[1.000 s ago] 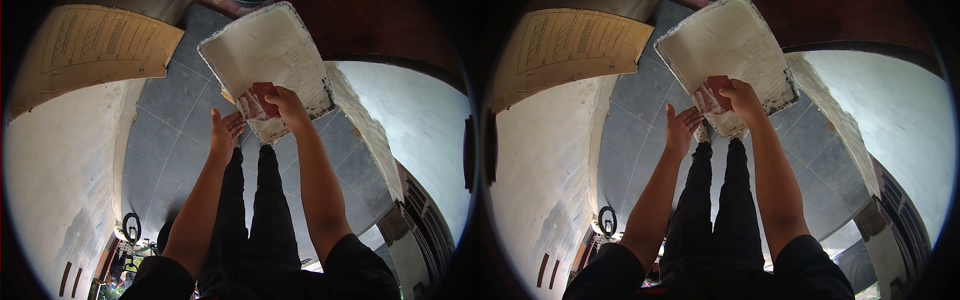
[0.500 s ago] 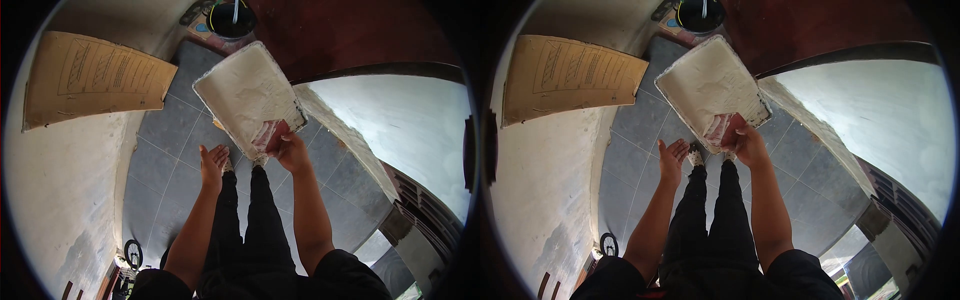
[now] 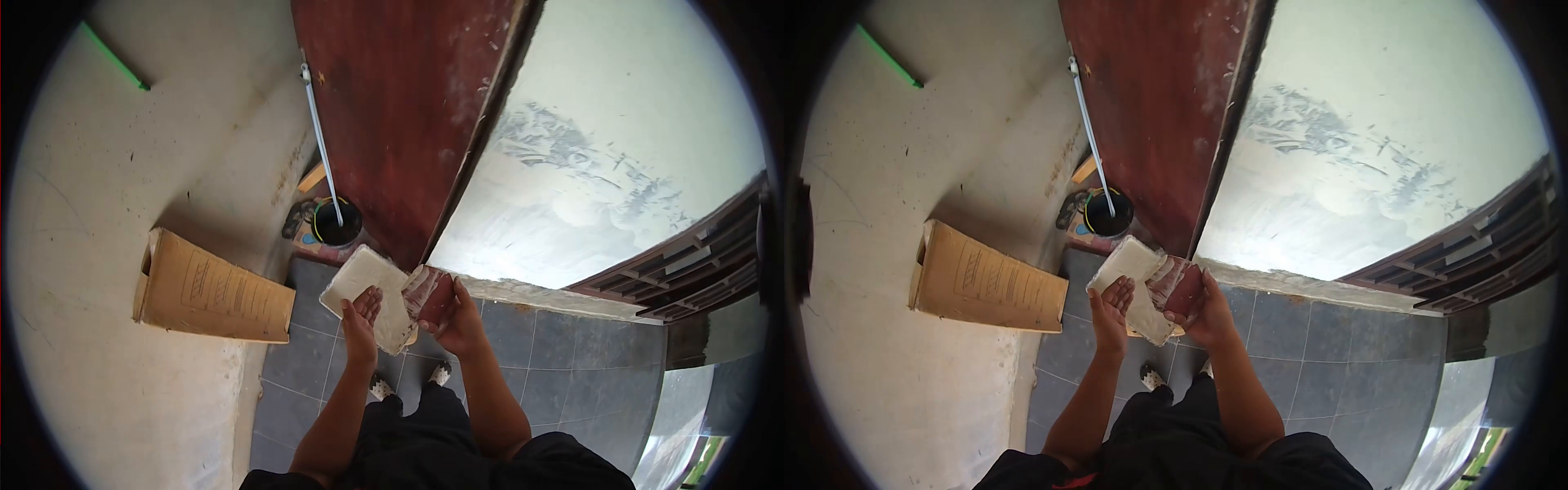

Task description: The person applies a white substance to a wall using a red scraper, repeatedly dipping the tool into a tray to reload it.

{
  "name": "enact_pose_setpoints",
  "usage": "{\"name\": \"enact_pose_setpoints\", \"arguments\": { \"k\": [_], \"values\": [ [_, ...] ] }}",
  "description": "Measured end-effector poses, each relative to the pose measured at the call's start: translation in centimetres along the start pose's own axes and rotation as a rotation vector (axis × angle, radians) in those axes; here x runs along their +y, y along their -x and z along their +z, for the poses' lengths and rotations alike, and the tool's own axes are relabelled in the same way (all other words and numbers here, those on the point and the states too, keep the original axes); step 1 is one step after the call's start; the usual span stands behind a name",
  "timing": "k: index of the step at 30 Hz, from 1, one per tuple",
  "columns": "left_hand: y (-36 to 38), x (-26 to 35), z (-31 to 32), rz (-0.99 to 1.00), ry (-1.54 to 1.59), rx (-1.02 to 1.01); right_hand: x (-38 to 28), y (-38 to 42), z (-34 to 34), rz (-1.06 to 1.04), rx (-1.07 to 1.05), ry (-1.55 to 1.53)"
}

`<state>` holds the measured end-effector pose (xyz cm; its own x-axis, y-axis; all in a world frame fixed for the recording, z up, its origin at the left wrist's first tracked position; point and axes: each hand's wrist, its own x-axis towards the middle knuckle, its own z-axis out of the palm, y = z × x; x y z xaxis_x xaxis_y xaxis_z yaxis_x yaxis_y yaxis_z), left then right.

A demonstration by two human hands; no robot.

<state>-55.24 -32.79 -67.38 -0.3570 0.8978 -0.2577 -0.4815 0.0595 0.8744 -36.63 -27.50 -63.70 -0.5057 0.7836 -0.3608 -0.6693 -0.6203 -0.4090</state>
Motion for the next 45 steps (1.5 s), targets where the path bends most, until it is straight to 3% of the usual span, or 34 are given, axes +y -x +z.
{"name": "enact_pose_setpoints", "arguments": {
  "k": [9, 14, 21, 25, 28, 29, 31, 32, 34, 35, 37, 39, 41, 42, 44, 45],
  "values": [
    [0.7, 6.5, 16.0, 0.225, 0.057, -0.361, -10.6, 8.2, 6.4, -0.272, -0.033, -0.045],
    [0.5, 8.6, 26.3, 0.465, 0.079, -0.487, -18.6, 11.6, 7.9, -0.382, -0.098, -0.047],
    [1.2, 11.1, 43.2, 0.83, 0.116, -0.668, -33.7, 16.7, 9.4, -0.594, -0.264, 0.112],
    [2.5, 13.9, 52.7, 0.987, 0.102, -0.643, -43.7, 19.9, 10.9, -0.706, -0.334, 0.1],
    [2.5, 17.4, 58.7, 1.309, -0.067, -0.606, -51.1, 23.2, 13.2, -0.906, -0.381, 0.143],
    [2.5, 18.6, 60.7, 1.322, -0.061, -0.617, -53.4, 24.3, 14.0, -0.98, -0.398, 0.173],
    [2.7, 21.8, 64.8, 1.639, -0.125, -0.685, -57.5, 27.4, 16.1, -1.126, -0.424, 0.182],
    [3.1, 23.5, 66.7, 1.654, -0.122, -0.696, -59.9, 28.4, 16.8, -1.215, -0.456, 0.184],
    [4.3, 26.9, 70.5, 1.951, -0.392, -0.61, -63.7, 31.1, 19.1, -1.403, -0.44, 0.169],
    [4.7, 28.5, 72.5, 1.968, -0.382, -0.618, -65.7, 32.4, 20.1, -1.477, -0.48, 0.168],
    [5.6, 31.0, 76.0, 2.3, -0.634, -0.456, -69.0, 34.9, 22.6, -1.674, -0.472, 0.21],
    [6.6, 32.5, 78.9, 2.362, -0.681, -0.411, -72.7, 36.8, 25.0, -1.868, -0.438, 0.289],
    [7.3, 33.3, 81.1, 2.416, -0.738, -0.365, -75.6, 38.3, 27.3, -2.05, -0.214, 0.352],
    [7.6, 33.7, 82.1, 2.456, -0.761, -0.339, -77.6, 38.9, 28.1, -2.057, -0.218, 0.35],
    [7.6, 33.7, 83.4, 2.498, -0.777, -0.308, -80.3, 39.4, 29.0, -2.329, -0.037, 0.631],
    [7.3, 33.5, 83.8, 2.501, -0.802, -0.275, -80.5, 39.3, 29.1, -2.334, -0.04, 0.629]
  ]
}}
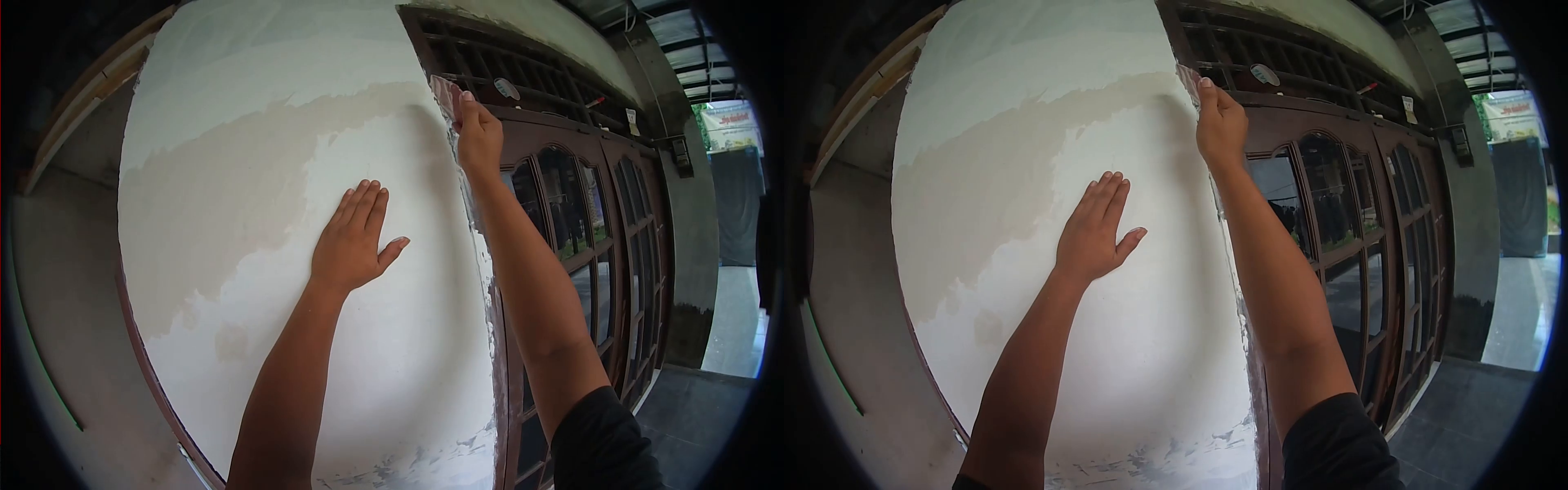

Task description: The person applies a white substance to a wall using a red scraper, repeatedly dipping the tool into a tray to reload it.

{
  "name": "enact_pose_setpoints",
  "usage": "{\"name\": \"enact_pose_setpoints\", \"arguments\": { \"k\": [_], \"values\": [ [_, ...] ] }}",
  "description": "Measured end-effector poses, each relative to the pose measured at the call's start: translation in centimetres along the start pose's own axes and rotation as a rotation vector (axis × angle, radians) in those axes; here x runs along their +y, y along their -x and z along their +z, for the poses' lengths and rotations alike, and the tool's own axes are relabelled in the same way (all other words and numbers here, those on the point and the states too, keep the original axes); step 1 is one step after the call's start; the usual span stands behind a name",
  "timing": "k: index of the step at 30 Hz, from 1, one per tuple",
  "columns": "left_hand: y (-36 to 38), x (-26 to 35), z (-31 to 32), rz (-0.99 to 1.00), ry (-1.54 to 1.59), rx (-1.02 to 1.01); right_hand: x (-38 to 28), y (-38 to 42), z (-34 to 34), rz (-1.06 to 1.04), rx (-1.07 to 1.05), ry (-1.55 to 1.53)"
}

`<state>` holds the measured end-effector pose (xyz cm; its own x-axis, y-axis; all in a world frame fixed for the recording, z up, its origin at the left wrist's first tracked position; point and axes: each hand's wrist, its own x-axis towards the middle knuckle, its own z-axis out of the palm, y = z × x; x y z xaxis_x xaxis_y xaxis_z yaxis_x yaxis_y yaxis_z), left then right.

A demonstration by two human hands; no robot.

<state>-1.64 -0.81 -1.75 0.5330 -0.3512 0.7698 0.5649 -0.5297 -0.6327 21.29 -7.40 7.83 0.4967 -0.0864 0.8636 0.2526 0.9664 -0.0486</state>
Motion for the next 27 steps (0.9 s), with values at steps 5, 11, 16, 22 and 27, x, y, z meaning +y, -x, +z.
{"name": "enact_pose_setpoints", "arguments": {
  "k": [5, 11, 16, 22, 27],
  "values": [
    [0.3, -0.2, 0.4, -0.016, -0.057, 0.042, 2.4, 0.2, -0.1, -0.386, -0.109, 0.404],
    [0.3, -0.2, 0.6, -0.013, -0.044, 0.023, 5.9, 0.2, 0.1, -0.607, -0.158, 0.705],
    [0.3, 0.0, 0.4, -0.032, -0.05, -0.006, 5.6, 1.2, -0.2, -0.579, -0.201, 0.85],
    [0.3, -0.1, 0.6, -0.015, -0.048, 0.016, 5.9, 4.0, -2.3, -0.591, -0.219, 0.81],
    [0.1, -0.1, 0.3, -0.012, -0.052, -0.028, 5.5, 1.0, -0.8, -0.708, -0.171, 0.774]
  ]
}}
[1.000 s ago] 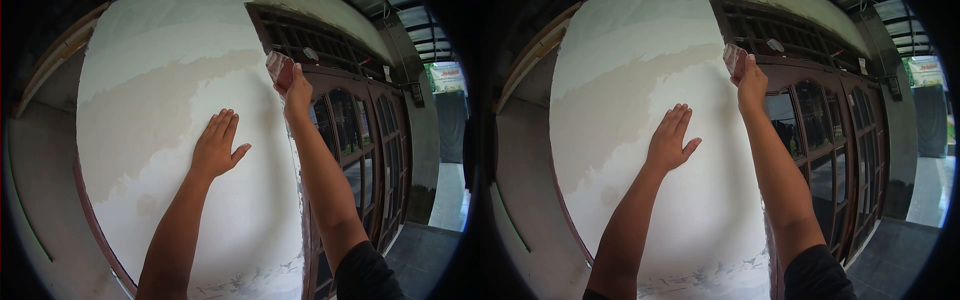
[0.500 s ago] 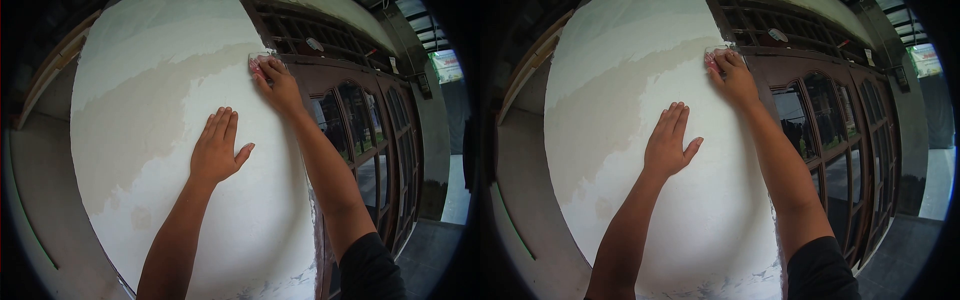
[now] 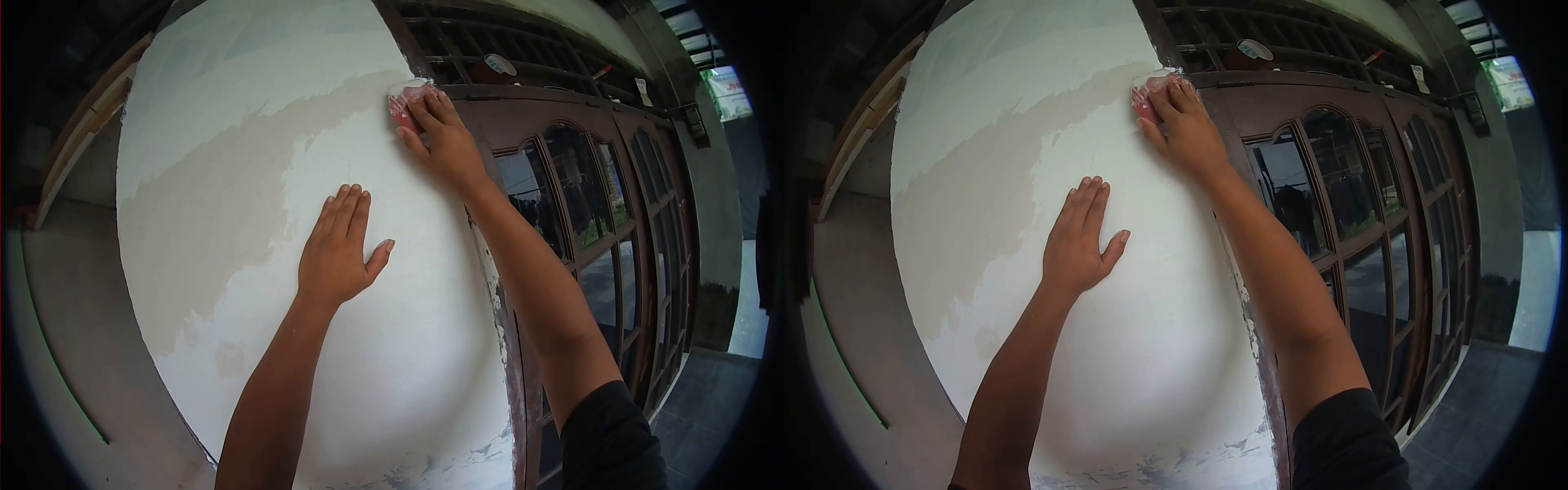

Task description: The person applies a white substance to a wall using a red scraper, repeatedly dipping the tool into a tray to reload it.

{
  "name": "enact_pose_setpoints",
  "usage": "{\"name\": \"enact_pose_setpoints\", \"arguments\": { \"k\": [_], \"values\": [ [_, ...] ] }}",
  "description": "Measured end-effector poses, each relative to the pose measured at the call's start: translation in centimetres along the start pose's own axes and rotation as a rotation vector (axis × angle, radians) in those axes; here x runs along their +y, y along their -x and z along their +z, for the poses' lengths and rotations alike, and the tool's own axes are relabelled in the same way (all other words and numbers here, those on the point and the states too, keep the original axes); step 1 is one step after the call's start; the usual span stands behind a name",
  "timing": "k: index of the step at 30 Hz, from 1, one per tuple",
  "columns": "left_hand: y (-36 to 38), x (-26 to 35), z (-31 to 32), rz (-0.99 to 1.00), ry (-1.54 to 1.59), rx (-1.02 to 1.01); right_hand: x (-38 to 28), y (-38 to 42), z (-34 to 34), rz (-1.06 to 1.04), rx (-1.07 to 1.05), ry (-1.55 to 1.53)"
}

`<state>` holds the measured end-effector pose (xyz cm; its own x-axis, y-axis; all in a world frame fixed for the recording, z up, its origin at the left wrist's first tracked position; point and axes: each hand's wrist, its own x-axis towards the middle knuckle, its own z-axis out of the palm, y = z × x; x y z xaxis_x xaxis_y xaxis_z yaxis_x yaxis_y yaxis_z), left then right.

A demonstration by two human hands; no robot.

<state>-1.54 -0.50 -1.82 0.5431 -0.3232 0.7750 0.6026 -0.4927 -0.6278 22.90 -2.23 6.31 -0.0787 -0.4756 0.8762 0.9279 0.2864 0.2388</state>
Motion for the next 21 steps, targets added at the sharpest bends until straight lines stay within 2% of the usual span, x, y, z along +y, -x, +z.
{"name": "enact_pose_setpoints", "arguments": {
  "k": [4, 10, 13, 15, 21],
  "values": [
    [-0.1, 0.3, -0.4, -0.03, -0.007, -0.038, 0.6, -2.0, 1.0, 0.011, -0.05, -0.036],
    [-0.2, 0.5, -0.7, -0.047, -0.031, -0.063, 0.6, 1.4, -0.8, -0.043, -0.125, -0.041],
    [-0.4, 0.7, -0.9, -0.052, -0.026, -0.075, 1.1, 1.0, -1.0, -0.071, -0.098, -0.101],
    [-0.4, 0.7, -1.1, -0.059, -0.032, -0.083, 1.5, -0.7, -0.3, -0.14, 0.034, 0.015],
    [-0.4, 0.8, -1.2, -0.069, -0.04, -0.104, 2.2, -1.2, 1.4, -0.134, -0.013, -0.062]
  ]
}}
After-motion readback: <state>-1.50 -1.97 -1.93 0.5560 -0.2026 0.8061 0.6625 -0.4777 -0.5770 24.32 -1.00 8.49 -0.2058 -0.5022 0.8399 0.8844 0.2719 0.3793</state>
